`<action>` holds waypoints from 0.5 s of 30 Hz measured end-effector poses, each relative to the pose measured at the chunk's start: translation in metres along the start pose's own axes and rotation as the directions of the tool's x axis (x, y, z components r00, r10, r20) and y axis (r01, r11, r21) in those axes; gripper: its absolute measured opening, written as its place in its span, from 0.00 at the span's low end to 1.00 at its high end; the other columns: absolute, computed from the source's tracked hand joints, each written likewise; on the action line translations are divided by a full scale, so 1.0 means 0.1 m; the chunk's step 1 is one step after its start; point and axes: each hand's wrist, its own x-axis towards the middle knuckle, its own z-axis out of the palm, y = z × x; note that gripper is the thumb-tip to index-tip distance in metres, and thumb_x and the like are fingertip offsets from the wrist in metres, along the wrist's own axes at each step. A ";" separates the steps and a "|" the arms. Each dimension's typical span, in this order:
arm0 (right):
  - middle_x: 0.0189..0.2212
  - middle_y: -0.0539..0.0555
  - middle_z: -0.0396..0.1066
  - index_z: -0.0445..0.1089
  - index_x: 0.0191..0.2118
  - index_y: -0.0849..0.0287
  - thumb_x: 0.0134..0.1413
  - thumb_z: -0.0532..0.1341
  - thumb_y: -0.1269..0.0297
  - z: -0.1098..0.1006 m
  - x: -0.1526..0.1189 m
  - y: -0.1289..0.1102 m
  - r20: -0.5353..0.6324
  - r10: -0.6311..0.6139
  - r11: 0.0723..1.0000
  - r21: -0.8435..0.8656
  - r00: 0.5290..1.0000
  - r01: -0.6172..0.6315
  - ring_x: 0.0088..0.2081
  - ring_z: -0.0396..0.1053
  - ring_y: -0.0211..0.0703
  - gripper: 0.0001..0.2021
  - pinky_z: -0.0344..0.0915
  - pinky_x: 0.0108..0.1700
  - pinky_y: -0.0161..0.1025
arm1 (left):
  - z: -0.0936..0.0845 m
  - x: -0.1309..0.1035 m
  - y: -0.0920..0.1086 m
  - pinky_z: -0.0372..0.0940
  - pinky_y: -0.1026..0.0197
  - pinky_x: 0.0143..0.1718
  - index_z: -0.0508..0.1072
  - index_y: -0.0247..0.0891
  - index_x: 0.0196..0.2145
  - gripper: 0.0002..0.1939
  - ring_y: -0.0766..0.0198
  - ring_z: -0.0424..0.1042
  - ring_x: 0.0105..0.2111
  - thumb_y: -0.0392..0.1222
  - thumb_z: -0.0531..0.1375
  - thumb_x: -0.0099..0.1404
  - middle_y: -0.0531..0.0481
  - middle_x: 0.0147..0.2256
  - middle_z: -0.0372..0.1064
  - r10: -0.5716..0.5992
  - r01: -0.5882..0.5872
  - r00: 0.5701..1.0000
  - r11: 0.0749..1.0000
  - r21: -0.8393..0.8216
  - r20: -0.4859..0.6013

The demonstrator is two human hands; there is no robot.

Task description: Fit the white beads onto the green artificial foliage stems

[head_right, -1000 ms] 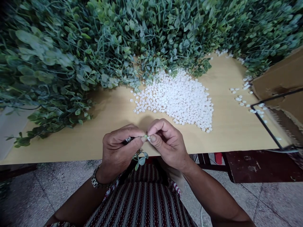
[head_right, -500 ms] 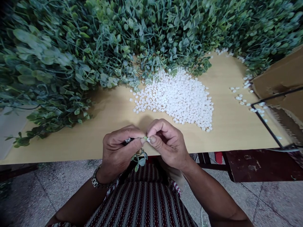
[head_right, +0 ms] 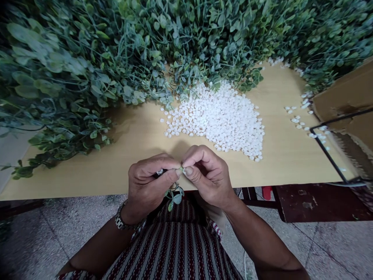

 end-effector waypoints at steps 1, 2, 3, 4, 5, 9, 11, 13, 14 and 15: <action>0.25 0.50 0.64 0.68 0.33 0.56 0.53 0.60 0.70 0.00 0.00 0.00 -0.004 -0.012 1.000 -0.013 1.000 0.012 0.28 0.63 0.38 0.02 0.59 0.29 0.37 | 0.00 0.00 0.00 0.58 0.67 0.21 0.72 0.34 0.23 0.07 0.72 0.60 0.19 0.29 0.58 0.56 0.54 0.19 0.63 0.005 -0.005 1.000 1.000 0.008 -0.001; 0.25 0.51 0.64 0.68 0.33 0.56 0.53 0.60 0.71 0.01 0.01 0.00 -0.005 -0.025 0.999 -0.024 1.000 0.025 0.27 0.63 0.38 0.02 0.59 0.28 0.37 | -0.01 0.01 0.01 0.58 0.68 0.21 0.72 0.34 0.23 0.07 0.72 0.60 0.19 0.29 0.58 0.56 0.54 0.19 0.64 0.010 -0.010 1.000 1.000 0.018 -0.002; 0.25 0.51 0.65 0.68 0.32 0.56 0.53 0.60 0.71 0.01 0.01 0.00 -0.005 -0.034 0.999 -0.034 0.999 0.034 0.28 0.63 0.38 0.02 0.59 0.28 0.37 | -0.02 0.01 0.01 0.58 0.68 0.21 0.72 0.34 0.23 0.07 0.72 0.60 0.20 0.28 0.58 0.56 0.54 0.19 0.64 0.010 -0.010 1.000 1.000 0.027 0.003; 0.25 0.51 0.65 0.68 0.32 0.56 0.52 0.60 0.71 0.01 0.01 0.00 0.000 -0.038 0.998 -0.043 0.999 0.038 0.28 0.63 0.38 0.03 0.60 0.28 0.37 | -0.03 0.01 0.02 0.59 0.68 0.21 0.72 0.34 0.23 0.07 0.72 0.60 0.20 0.28 0.58 0.56 0.55 0.20 0.64 0.001 -0.001 1.000 1.000 0.031 0.013; 0.25 0.51 0.65 0.68 0.32 0.56 0.52 0.60 0.71 0.01 0.02 0.00 0.008 -0.039 0.998 -0.050 0.999 0.039 0.28 0.63 0.38 0.03 0.60 0.29 0.37 | -0.04 0.02 0.03 0.59 0.68 0.21 0.72 0.34 0.23 0.07 0.73 0.61 0.20 0.28 0.58 0.56 0.55 0.20 0.64 -0.018 0.017 0.999 0.999 0.029 0.031; 0.25 0.50 0.65 0.69 0.33 0.56 0.53 0.61 0.71 -0.01 0.02 -0.02 0.044 -0.005 0.998 -0.062 0.999 0.008 0.29 0.63 0.38 0.03 0.61 0.30 0.36 | -0.08 0.02 0.06 0.58 0.69 0.19 0.73 0.35 0.23 0.06 0.74 0.60 0.18 0.29 0.59 0.56 0.56 0.20 0.64 -0.141 0.144 0.988 0.989 -0.032 0.070; 0.26 0.50 0.66 0.70 0.35 0.55 0.54 0.60 0.69 -0.02 0.00 -0.06 0.052 0.029 0.998 -0.060 0.998 -0.025 0.30 0.64 0.38 0.03 0.61 0.30 0.37 | -0.10 0.01 0.08 0.57 0.69 0.19 0.73 0.35 0.25 0.04 0.74 0.60 0.18 0.31 0.61 0.56 0.55 0.20 0.64 -0.208 0.215 0.973 0.974 -0.074 0.095; 0.28 0.52 0.68 0.71 0.38 0.53 0.55 0.60 0.65 -0.06 -0.03 -0.12 0.038 0.025 0.997 -0.069 0.999 -0.022 0.32 0.65 0.40 0.06 0.63 0.32 0.38 | -0.15 -0.03 0.11 0.57 0.69 0.19 0.74 0.35 0.27 0.02 0.73 0.60 0.18 0.34 0.61 0.57 0.54 0.20 0.65 -0.277 0.295 0.950 0.948 -0.123 0.140; 0.29 0.52 0.68 0.71 0.40 0.53 0.55 0.59 0.63 -0.10 -0.06 -0.15 0.009 -0.007 0.996 -0.089 1.000 0.008 0.32 0.66 0.42 0.07 0.63 0.32 0.40 | -0.17 -0.06 0.13 0.58 0.68 0.19 0.73 0.35 0.28 0.03 0.72 0.61 0.18 0.35 0.61 0.58 0.54 0.20 0.66 -0.299 0.323 0.940 0.936 -0.140 0.164; 0.29 0.53 0.69 0.72 0.40 0.52 0.55 0.59 0.62 -0.17 -0.09 -0.18 -0.042 -0.049 0.990 -0.136 0.998 0.043 0.33 0.66 0.43 0.08 0.64 0.33 0.41 | -0.20 -0.09 0.15 0.59 0.68 0.19 0.73 0.35 0.29 0.03 0.71 0.62 0.18 0.36 0.60 0.59 0.53 0.20 0.66 -0.302 0.332 0.933 0.933 -0.137 0.197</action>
